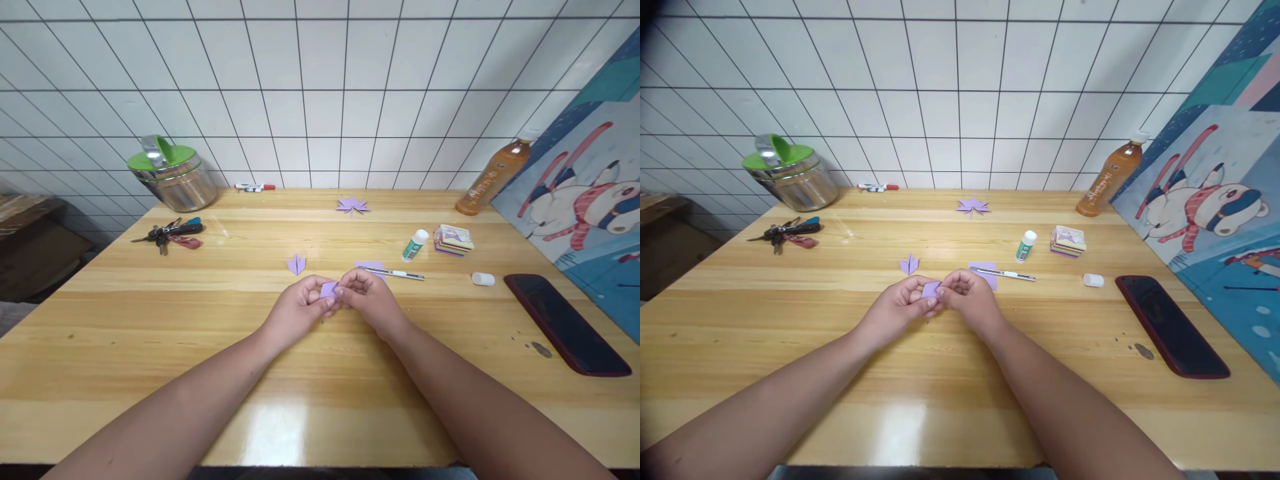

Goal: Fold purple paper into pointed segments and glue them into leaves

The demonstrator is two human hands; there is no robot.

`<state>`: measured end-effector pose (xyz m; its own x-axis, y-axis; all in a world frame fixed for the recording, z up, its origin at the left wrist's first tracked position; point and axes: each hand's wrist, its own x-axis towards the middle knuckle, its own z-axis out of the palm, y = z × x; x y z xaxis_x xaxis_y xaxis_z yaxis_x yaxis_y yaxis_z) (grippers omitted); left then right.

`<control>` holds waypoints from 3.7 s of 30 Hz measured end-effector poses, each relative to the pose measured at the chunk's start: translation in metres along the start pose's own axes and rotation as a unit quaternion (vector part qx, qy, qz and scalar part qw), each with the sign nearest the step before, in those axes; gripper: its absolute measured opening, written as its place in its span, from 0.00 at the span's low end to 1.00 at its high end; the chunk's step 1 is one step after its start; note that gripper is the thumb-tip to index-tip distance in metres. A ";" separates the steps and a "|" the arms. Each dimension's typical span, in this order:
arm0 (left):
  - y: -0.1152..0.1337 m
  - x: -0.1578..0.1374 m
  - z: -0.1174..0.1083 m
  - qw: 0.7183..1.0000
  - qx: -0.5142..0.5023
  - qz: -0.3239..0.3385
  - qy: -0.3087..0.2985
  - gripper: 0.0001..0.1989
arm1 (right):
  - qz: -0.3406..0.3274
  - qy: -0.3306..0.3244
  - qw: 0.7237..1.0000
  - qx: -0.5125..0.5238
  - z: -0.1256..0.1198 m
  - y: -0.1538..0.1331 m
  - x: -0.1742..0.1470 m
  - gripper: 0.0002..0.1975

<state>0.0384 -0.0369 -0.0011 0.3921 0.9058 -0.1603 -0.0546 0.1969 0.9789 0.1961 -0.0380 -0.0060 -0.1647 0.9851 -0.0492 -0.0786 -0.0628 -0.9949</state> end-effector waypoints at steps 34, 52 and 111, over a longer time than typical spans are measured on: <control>0.002 -0.001 -0.011 0.987 -0.016 -0.146 -0.065 0.16 | 0.034 0.026 0.999 0.014 -0.007 -0.007 -0.002 0.20; 0.004 -0.002 -0.006 0.986 0.148 -0.024 -0.079 0.15 | -0.056 0.014 0.989 -0.136 -0.008 -0.003 0.001 0.08; 0.002 0.003 -0.013 0.998 0.060 0.001 -0.029 0.16 | -0.117 -0.002 0.955 -0.271 -0.003 -0.004 -0.008 0.06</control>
<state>0.0271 -0.0288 -0.0018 0.4448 0.8824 -0.1536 0.0526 0.1455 0.9880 0.2003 -0.0454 -0.0022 -0.2087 0.9612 0.1803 0.4061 0.2529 -0.8781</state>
